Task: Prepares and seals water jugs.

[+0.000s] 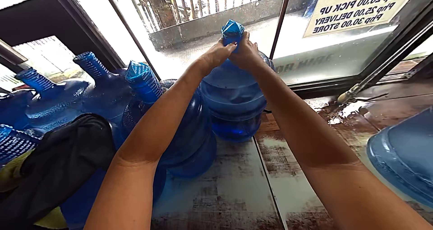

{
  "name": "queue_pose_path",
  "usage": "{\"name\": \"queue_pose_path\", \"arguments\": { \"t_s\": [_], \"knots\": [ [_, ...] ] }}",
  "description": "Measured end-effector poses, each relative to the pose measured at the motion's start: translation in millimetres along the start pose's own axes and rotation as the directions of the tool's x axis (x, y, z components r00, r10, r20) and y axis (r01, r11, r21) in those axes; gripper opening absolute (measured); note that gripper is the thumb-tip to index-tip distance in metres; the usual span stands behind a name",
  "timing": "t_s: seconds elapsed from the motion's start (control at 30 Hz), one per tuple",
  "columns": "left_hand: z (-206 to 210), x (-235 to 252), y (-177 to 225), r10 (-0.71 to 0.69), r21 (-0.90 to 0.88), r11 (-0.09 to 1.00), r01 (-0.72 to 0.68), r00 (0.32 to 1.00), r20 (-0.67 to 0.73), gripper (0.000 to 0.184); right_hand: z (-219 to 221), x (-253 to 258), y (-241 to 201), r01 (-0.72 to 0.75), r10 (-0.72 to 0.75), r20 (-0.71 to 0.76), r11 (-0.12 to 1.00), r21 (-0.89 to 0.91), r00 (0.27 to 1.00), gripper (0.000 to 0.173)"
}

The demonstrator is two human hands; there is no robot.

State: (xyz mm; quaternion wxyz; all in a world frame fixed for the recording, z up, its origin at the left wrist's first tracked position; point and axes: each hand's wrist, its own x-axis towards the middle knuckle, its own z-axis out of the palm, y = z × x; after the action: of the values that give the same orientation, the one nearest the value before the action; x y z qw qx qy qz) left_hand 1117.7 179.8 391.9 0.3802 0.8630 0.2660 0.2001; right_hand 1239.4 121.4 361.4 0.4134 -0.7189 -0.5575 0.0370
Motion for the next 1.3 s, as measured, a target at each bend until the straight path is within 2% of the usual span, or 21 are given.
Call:
{"name": "queue_pose_path", "arguments": {
  "t_s": [0.1, 0.23, 0.33, 0.4, 0.47, 0.53, 0.63, 0.7, 0.73, 0.83, 0.9, 1.0, 1.03, 1.1, 1.13, 1.2, 1.3],
  "knots": [
    [0, 0, 1, -0.007, 0.027, 1.0, 0.007, 1.0, 0.005, 0.055, -3, 3, 1, 0.005, -0.005, 0.025, 1.0, -0.002, 1.0, 0.081],
    [4, -6, 3, -0.021, 0.003, 1.0, 0.021, 1.0, -0.022, 0.054, -7, 14, 17, 0.047, -0.068, 0.116, 0.983, 0.176, 0.991, 0.081],
    [14, -20, 8, -0.113, 0.0, 0.993, 0.115, 0.98, -0.161, 0.058, 0, 18, 26, 0.068, -0.095, 0.09, 0.962, 0.263, 0.991, 0.081],
    [23, -47, 11, -0.079, 0.122, 0.986, 0.114, 0.962, -0.261, 0.063, 2, 11, 21, 0.057, -0.068, 0.056, 0.984, 0.17, 0.996, 0.087],
    [37, -99, 19, 0.053, 0.172, 0.985, -0.008, 0.963, -0.263, 0.061, 1, 2, 16, 0.088, -0.086, -0.032, 0.994, 0.06, 0.996, 0.096],
    [54, -177, 27, 0.144, 0.169, 0.979, -0.117, 0.977, -0.158, 0.051, 2, -3, 17, 0.145, -0.143, -0.127, 0.989, 0.003, 0.982, 0.105],
    [80, -284, 3, 0.276, -0.059, 0.961, -0.272, 0.957, 0.089, 0.041, 3, -10, 18, 0.246, -0.253, -0.252, 0.967, -0.06, 0.934, 0.105],
    [93, -347, -20, 0.301, -0.213, 0.944, -0.254, 0.925, 0.231, 0.04, 4, -17, 15, 0.278, -0.295, -0.289, 0.955, -0.099, 0.911, 0.101],
    [99, -373, -31, 0.282, -0.28, 0.938, -0.202, 0.917, 0.281, 0.041, 5, -20, 14, 0.302, -0.325, -0.319, 0.946, -0.12, 0.89, 0.098],
    [120, -438, -58, 0.106, -0.42, 0.906, 0.05, 0.935, 0.339, 0.042, 9, -25, 13, 0.368, -0.416, -0.397, 0.909, -0.195, 0.818, 0.085],
    [133, -464, -66, -0.013, -0.494, 0.851, 0.179, 0.947, 0.321, 0.044, 12, -27, 15, 0.39, -0.45, -0.414, 0.893, -0.225, 0.792, 0.077],
    [164, -478, -65, -0.093, -0.626, 0.751, 0.209, 0.972, 0.214, 0.05, 15, -43, 12, 0.404, -0.43, -0.351, 0.903, -0.148, 0.832, 0.073],
    [179, -478, -62, -0.132, -0.701, 0.684, 0.203, 0.979, 0.154, 0.051, 19, -52, 7, 0.41, -0.413, -0.34, 0.908, -0.086, 0.845, 0.072],
    [212, -472, -62, -0.251, -0.872, 0.449, 0.194, 0.964, 0.085, 0.046, 34, -73, -3, 0.451, -0.417, -0.355, 0.892, 0.015, 0.837, 0.07],
    [228, -469, -65, -0.313, -0.926, 0.322, 0.196, 0.945, 0.092, 0.044, 42, -85, -7, 0.482, -0.436, -0.357, 0.875, 0.049, 0.826, 0.069],
    [257, -466, -75, -0.409, -0.959, 0.155, 0.237, 0.899, 0.156, 0.044, 56, -115, -14, 0.537, -0.482, -0.328, 0.838, 0.101, 0.813, 0.067],
    [281, -469, -87, -0.459, -0.953, 0.028, 0.302, 0.851, 0.256, 0.041, 73, -157, -15, 0.614, -0.559, -0.315, 0.781, 0.112, 0.767, 0.062]
  ]
}}
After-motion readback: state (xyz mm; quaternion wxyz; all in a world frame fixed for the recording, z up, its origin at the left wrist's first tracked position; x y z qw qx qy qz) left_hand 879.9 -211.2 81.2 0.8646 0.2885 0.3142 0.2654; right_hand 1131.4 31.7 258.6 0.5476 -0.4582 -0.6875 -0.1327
